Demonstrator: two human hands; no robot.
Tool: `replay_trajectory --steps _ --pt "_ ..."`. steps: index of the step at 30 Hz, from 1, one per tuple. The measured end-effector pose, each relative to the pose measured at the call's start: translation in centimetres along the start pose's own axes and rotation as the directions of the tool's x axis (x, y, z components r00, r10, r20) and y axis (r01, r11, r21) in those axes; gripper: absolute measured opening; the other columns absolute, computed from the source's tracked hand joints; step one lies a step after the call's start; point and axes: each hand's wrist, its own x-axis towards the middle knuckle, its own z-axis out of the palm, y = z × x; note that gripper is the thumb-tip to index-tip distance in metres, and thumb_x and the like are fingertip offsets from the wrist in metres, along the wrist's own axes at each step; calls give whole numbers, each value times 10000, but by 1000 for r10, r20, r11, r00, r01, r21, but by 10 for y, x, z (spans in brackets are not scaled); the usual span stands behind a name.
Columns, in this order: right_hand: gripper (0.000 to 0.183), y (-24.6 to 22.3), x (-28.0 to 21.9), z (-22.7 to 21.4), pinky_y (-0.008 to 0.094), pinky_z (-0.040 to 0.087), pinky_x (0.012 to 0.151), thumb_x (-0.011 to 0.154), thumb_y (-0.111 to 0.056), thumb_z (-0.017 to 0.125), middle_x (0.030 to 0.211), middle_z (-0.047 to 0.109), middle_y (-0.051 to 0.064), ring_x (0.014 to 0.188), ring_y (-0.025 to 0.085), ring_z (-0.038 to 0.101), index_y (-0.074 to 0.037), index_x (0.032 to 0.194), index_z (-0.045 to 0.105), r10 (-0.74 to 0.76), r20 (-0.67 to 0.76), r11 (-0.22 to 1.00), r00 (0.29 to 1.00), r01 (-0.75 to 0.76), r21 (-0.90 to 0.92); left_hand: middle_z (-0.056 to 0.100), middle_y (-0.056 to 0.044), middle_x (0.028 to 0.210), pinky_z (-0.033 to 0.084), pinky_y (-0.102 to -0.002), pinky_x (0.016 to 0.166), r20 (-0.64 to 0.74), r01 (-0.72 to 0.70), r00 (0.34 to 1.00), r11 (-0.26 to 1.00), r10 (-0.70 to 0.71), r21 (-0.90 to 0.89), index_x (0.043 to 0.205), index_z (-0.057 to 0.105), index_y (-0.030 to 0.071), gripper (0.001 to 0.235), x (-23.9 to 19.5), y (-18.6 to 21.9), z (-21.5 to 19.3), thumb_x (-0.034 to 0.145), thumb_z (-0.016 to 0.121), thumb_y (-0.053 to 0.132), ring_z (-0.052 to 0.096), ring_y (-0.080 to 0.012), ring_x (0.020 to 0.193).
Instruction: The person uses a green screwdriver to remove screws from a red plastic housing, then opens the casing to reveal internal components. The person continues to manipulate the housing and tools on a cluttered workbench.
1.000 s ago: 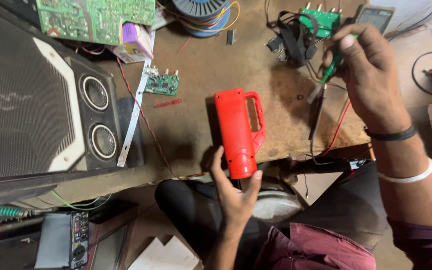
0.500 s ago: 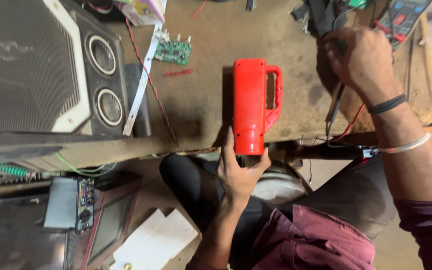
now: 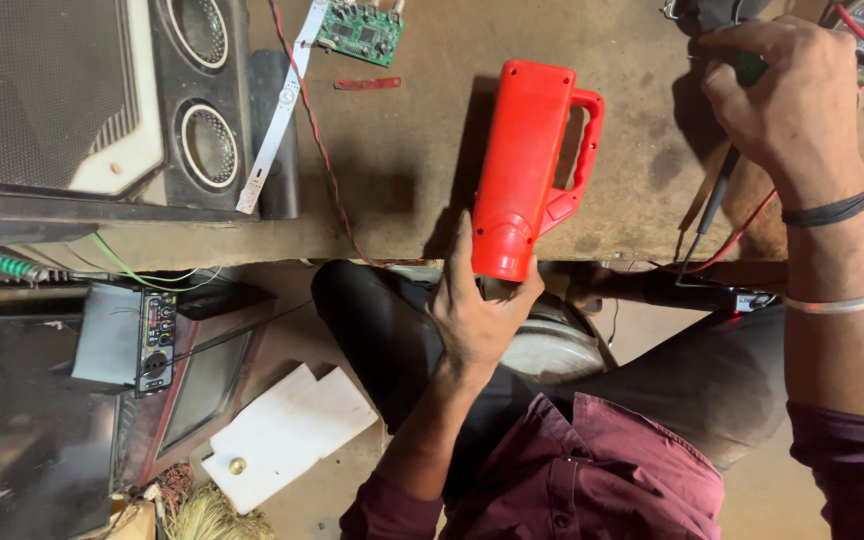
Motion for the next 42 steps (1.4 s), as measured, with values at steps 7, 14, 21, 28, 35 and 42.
replay_trajectory --steps 7,14,21,28,35,42 --pt "149 -6 9 5 375 536 775 925 -80 777 919 701 148 851 300 681 -60 1073 791 -60 -39 997 997 58 -44 734 -200 1131 629 -410 826 37 58 998 998 -59 28 1412 528 -4 772 4 2 1 783 890 256 765 -355 945" --pt "164 -4 10 10 384 543 817 885 -110 715 926 697 123 868 285 688 -83 1034 779 -46 -12 981 999 43 -190 737 -178 1091 619 -429 810 50 93 994 993 -97 73 1405 547 30 776 6 1 2 767 903 291 753 -366 915" --pt "45 -9 9 19 433 504 664 999 -81 679 1027 661 162 742 318 656 -40 991 661 26 86 937 996 5 -350 702 -192 1256 629 -398 902 -2 5 1000 999 -5 33 1426 505 10 750 6 -4 4 825 872 268 756 -346 1045" --pt "62 -55 14 -19 405 499 680 1069 -5 636 999 653 169 786 336 667 28 1040 593 60 33 994 998 -57 -88 711 -187 1228 630 -404 877 5 -4 1000 999 4 49 1429 517 13 755 7 -5 3 818 879 266 756 -347 1013" --pt "69 -180 -19 -103 391 507 651 1052 -42 676 911 679 139 722 302 668 4 1027 630 -209 206 874 956 88 478 717 -212 1188 630 -402 847 3 -33 999 999 33 27 1401 530 -23 749 10 -5 3 802 872 269 758 -353 991" --pt "65 -205 3 -87 387 514 633 992 -65 698 865 678 114 704 275 671 -21 1032 673 -425 116 797 898 310 518 719 -195 1164 616 -398 844 -13 -13 1000 999 14 32 1386 543 -21 726 6 -6 4 803 860 273 752 -348 976"
